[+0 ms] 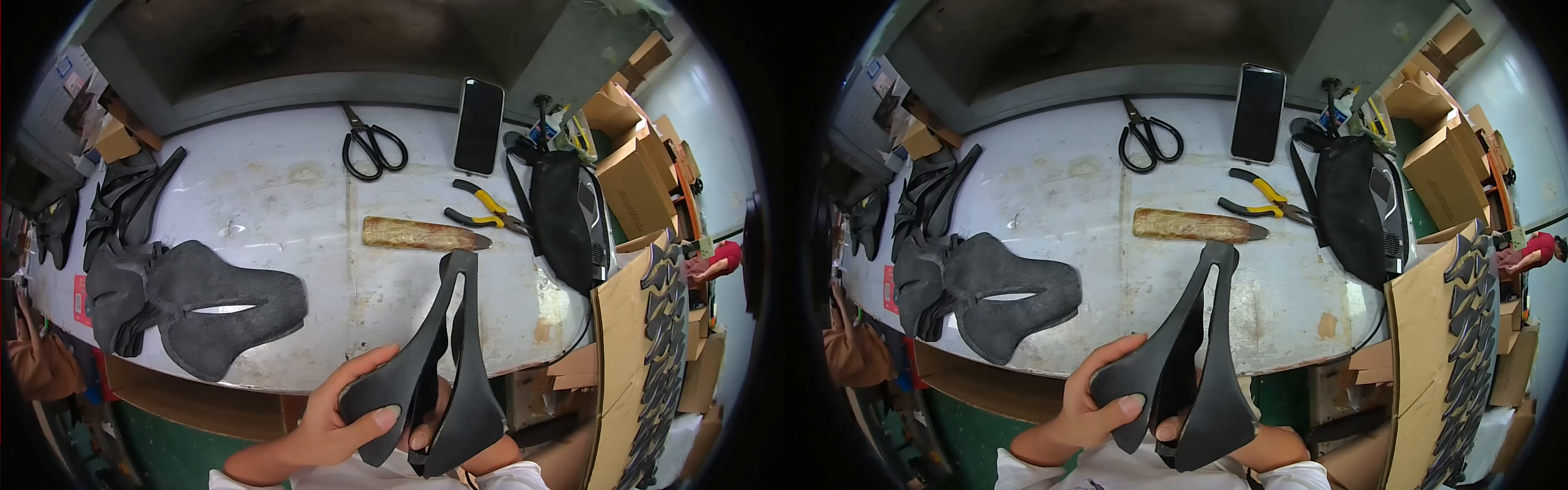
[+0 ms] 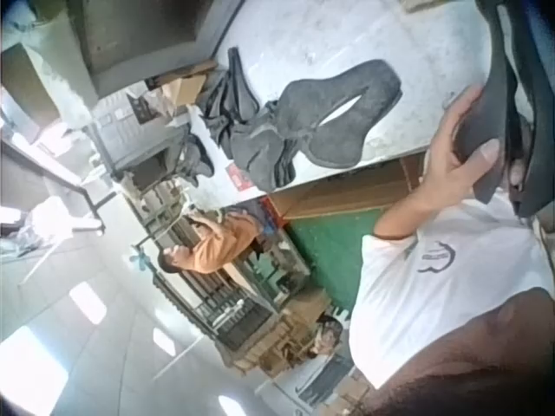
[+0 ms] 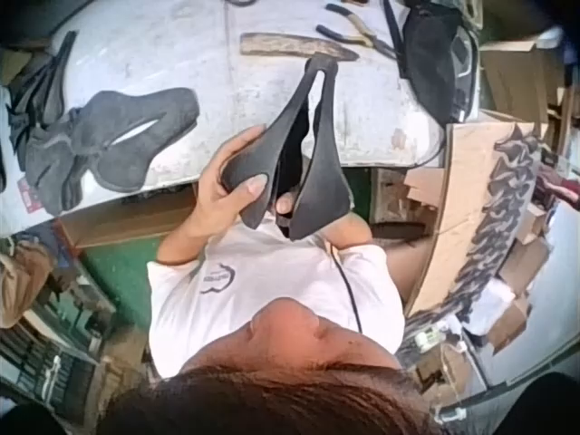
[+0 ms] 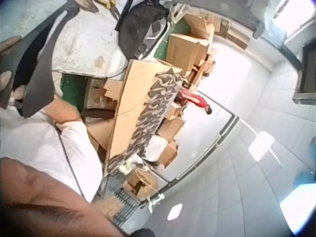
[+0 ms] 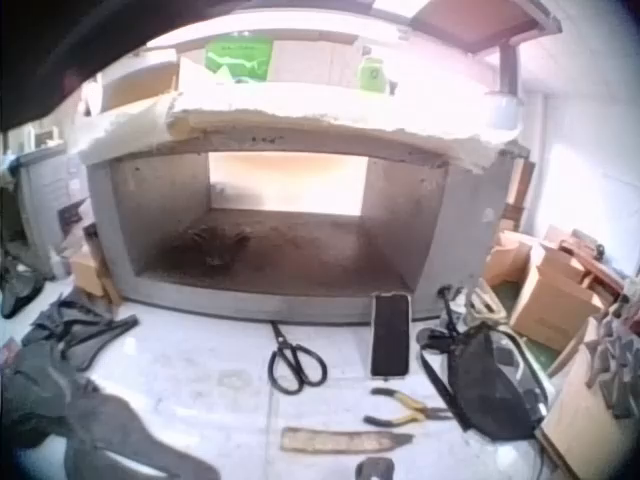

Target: Stretching and fitting a synthetic cover onto a bicycle saddle base on a manufacturing workbench.

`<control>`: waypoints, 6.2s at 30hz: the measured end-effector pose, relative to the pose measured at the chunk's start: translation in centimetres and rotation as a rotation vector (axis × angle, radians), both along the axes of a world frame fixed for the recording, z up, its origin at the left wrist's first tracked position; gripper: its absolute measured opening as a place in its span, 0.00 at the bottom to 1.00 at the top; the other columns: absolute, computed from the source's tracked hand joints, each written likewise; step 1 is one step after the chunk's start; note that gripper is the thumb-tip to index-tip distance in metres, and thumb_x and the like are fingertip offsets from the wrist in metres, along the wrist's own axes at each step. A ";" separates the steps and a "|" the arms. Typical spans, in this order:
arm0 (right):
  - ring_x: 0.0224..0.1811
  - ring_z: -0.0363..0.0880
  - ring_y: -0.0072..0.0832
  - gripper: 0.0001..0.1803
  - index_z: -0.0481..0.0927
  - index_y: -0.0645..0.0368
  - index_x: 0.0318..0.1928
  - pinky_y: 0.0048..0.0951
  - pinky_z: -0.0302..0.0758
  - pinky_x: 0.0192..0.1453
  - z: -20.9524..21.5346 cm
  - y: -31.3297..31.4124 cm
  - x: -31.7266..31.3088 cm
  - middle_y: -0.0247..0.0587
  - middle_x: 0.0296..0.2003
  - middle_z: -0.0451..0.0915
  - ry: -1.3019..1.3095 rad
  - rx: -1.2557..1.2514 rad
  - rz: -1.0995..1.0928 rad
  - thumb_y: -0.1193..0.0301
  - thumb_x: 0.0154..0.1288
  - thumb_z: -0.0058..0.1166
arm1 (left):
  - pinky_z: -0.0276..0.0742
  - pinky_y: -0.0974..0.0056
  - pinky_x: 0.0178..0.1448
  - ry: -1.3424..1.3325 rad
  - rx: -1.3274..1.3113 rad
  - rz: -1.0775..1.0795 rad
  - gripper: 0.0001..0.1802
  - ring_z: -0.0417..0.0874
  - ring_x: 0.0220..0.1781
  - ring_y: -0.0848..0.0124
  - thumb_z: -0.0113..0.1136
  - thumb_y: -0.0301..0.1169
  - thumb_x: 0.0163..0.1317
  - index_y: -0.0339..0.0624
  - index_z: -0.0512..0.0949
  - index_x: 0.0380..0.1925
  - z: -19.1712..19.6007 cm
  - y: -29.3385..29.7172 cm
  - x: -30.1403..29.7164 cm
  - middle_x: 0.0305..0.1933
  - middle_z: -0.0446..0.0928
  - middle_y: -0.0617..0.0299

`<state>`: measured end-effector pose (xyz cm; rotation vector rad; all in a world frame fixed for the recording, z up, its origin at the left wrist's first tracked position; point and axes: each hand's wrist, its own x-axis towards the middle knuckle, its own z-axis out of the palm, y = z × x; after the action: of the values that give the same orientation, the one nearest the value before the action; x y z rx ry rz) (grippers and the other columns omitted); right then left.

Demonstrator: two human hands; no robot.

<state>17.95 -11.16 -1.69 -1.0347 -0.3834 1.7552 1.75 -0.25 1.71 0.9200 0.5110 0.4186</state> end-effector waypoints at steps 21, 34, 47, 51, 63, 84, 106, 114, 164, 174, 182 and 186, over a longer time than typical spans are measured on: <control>0.47 0.77 0.28 0.47 0.63 0.61 0.65 0.31 0.75 0.53 2.3 2.7 -1.2 0.40 0.45 0.76 -0.128 0.175 -0.608 0.57 0.49 0.74 | 0.68 0.68 0.63 0.002 0.200 -0.094 0.32 0.74 0.59 0.73 0.59 0.24 0.66 0.31 0.60 0.68 0.7 -0.1 0.3 0.60 0.73 0.53; 0.10 0.60 0.16 0.24 0.70 0.53 0.24 0.23 0.56 0.18 -2.0 -0.6 -5.2 0.21 0.10 0.61 0.899 0.242 -0.155 0.49 0.72 0.49 | 0.68 0.65 0.65 -0.049 0.278 0.477 0.36 0.71 0.63 0.69 0.54 0.26 0.67 0.29 0.51 0.70 -0.9 -0.2 3.1 0.65 0.66 0.47; 0.13 0.68 0.23 0.20 0.76 0.63 0.31 0.25 0.61 0.18 -2.6 -1.4 -2.9 0.36 0.15 0.68 -0.071 0.416 -0.268 0.56 0.70 0.55 | 0.69 0.65 0.64 -0.012 0.362 0.577 0.34 0.72 0.61 0.69 0.53 0.27 0.68 0.29 0.51 0.70 -1.4 0.6 2.9 0.64 0.66 0.48; 0.14 0.73 0.27 0.29 0.69 0.70 0.54 0.27 0.72 0.20 -2.0 -0.1 -4.4 0.59 0.43 0.79 -0.666 0.890 -0.723 0.51 0.74 0.47 | 0.69 0.65 0.64 -0.035 0.255 0.576 0.34 0.71 0.61 0.70 0.52 0.25 0.68 0.32 0.52 0.70 -0.8 1.0 3.2 0.64 0.66 0.50; 0.27 0.78 0.31 0.52 0.49 0.68 0.73 0.30 0.78 0.35 -0.9 0.0 -1.4 0.83 0.69 0.42 -0.979 0.978 0.138 0.49 0.62 0.61 | 0.69 0.65 0.63 0.005 0.423 0.632 0.33 0.72 0.60 0.69 0.53 0.26 0.68 0.30 0.53 0.69 -1.1 1.2 2.4 0.64 0.66 0.49; 0.10 0.65 0.26 0.15 0.73 0.54 0.19 0.30 0.59 0.15 4.7 1.4 2.2 0.30 0.10 0.63 -1.164 0.882 0.019 0.75 0.52 0.68 | 0.73 0.63 0.25 0.519 1.493 0.251 0.44 0.78 0.25 0.59 0.76 0.30 0.47 0.30 0.62 0.62 -0.1 2.6 -0.9 0.43 0.75 0.46; 0.12 0.73 0.30 0.09 0.74 0.59 0.29 0.29 0.65 0.17 3.3 3.9 -0.4 0.41 0.14 0.73 -1.165 0.569 -0.274 0.73 0.62 0.62 | 0.64 0.60 0.70 0.111 -0.292 -0.047 0.44 0.71 0.65 0.66 0.69 0.27 0.49 0.37 0.60 0.67 1.3 0.8 0.0 0.61 0.70 0.57; 0.21 0.65 0.10 0.12 0.75 0.62 0.34 0.17 0.62 0.24 3.5 3.0 0.2 0.26 0.18 0.72 -0.378 0.299 -0.218 0.67 0.74 0.52 | 0.60 0.62 0.70 0.121 0.057 -0.124 0.36 0.68 0.65 0.71 0.61 0.35 0.64 0.34 0.59 0.68 0.8 0.6 -0.1 0.69 0.63 0.55; 0.21 0.72 0.29 0.21 0.74 0.64 0.31 0.29 0.67 0.25 1.3 3.5 -0.7 0.40 0.23 0.72 -0.709 0.659 -0.208 0.56 0.70 0.53 | 0.64 0.73 0.32 0.086 0.359 0.237 0.22 0.70 0.27 0.77 0.35 0.49 0.75 0.43 0.61 0.32 -0.3 3.5 1.0 0.26 0.67 0.62; 0.16 0.71 0.36 0.10 0.73 0.61 0.26 0.32 0.69 0.21 1.0 5.1 -1.1 0.41 0.18 0.71 -1.218 0.830 -0.375 0.76 0.61 0.61 | 0.67 0.71 0.44 -0.472 -0.480 0.166 0.44 0.74 0.38 0.66 0.23 0.69 0.68 0.35 0.71 0.33 -3.3 1.7 2.2 0.33 0.72 0.57; 0.18 0.66 0.18 0.12 0.74 0.61 0.30 0.23 0.63 0.23 0.2 4.2 -1.7 0.34 0.17 0.69 -0.710 0.431 -0.206 0.70 0.71 0.54 | 0.69 0.70 0.43 0.042 -0.033 0.219 0.44 0.74 0.37 0.67 0.26 0.71 0.66 0.38 0.71 0.36 -2.3 2.3 2.0 0.33 0.71 0.60; 0.21 0.64 0.11 0.12 0.73 0.63 0.31 0.21 0.63 0.23 -0.2 4.8 -2.0 0.29 0.17 0.70 -0.375 0.226 -0.472 0.69 0.70 0.57 | 0.69 0.70 0.43 0.320 0.218 0.240 0.43 0.74 0.37 0.68 0.28 0.72 0.65 0.39 0.71 0.37 -0.9 2.1 2.5 0.32 0.71 0.62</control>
<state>15.99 -6.35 -1.90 -1.1771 -0.5095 1.0731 4.29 1.86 0.86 1.1495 0.8864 0.5553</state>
